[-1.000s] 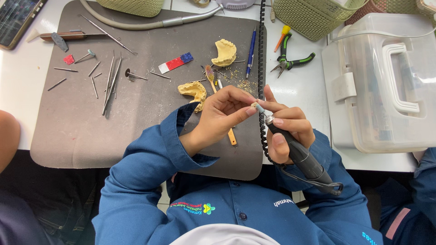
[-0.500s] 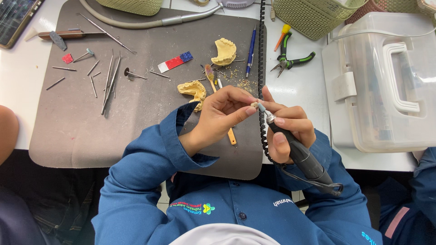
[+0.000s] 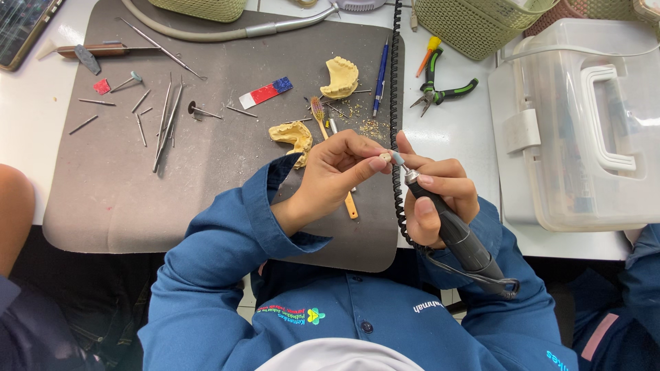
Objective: The person uses a rotary handpiece to grind and shape a small dental prosthesis held in the left hand. The person rotates the prosthesis to access different surfaces while the tool removes material. The person then places the prosthesis on the work surface.
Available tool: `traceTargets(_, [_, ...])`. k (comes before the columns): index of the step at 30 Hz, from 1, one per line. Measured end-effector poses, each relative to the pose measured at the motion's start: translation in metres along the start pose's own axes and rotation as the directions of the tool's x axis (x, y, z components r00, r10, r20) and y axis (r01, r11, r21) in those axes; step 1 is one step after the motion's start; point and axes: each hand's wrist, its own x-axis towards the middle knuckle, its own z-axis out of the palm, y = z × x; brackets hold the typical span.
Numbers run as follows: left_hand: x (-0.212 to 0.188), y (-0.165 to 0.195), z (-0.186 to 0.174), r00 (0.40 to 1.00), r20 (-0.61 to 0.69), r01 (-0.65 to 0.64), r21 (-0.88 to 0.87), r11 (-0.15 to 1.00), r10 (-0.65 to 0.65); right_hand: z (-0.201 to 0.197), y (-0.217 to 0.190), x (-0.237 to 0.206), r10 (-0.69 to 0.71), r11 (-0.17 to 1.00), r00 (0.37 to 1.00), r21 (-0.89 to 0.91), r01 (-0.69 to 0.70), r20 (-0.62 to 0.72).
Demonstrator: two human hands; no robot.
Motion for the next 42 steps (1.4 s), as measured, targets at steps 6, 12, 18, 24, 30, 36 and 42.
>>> traceTargets(6, [-0.007, -0.005, 0.004, 1.000, 0.000, -0.001, -0.020, 1.000, 0.001, -0.002, -0.004, -0.007, 0.003, 1.000, 1.000, 0.009, -0.003, 0.009])
traceTargets(12, [-0.016, -0.008, 0.003, 1.000, 0.005, -0.006, -0.006, 1.000, 0.006, -0.002, -0.008, -0.015, 0.007, 1.000, 0.999, 0.014, -0.008, 0.040])
traceTargets(18, [-0.019, -0.011, 0.002, 1.000, -0.006, -0.004, 0.000, 1.000, 0.004, -0.006, -0.007, -0.020, 0.015, 1.000, 0.999, 0.010, -0.015, 0.040])
traceTargets(24, [-0.022, -0.010, 0.002, 1.000, -0.002, 0.014, 0.031, 0.999, -0.014, -0.004, -0.009, -0.020, 0.006, 1.000, 0.998, 0.004, -0.006, 0.061])
traceTargets(30, [-0.025, -0.009, 0.000, 1.000, 0.001, 0.016, 0.032, 0.999, -0.016, -0.002, -0.013, -0.024, 0.014, 1.000, 0.999, -0.002, -0.013, 0.044])
traceTargets(36, [-0.027, -0.006, 0.001, 1.000, 0.016, -0.003, 0.036, 0.999, 0.002, 0.001, -0.014, -0.023, -0.007, 1.000, 0.998, -0.012, 0.008, 0.057])
traceTargets(42, [-0.032, -0.008, 0.001, 1.000, 0.006, 0.017, 0.020, 1.000, -0.018, 0.002, -0.017, -0.028, -0.003, 0.999, 0.999, -0.031, 0.004, 0.043])
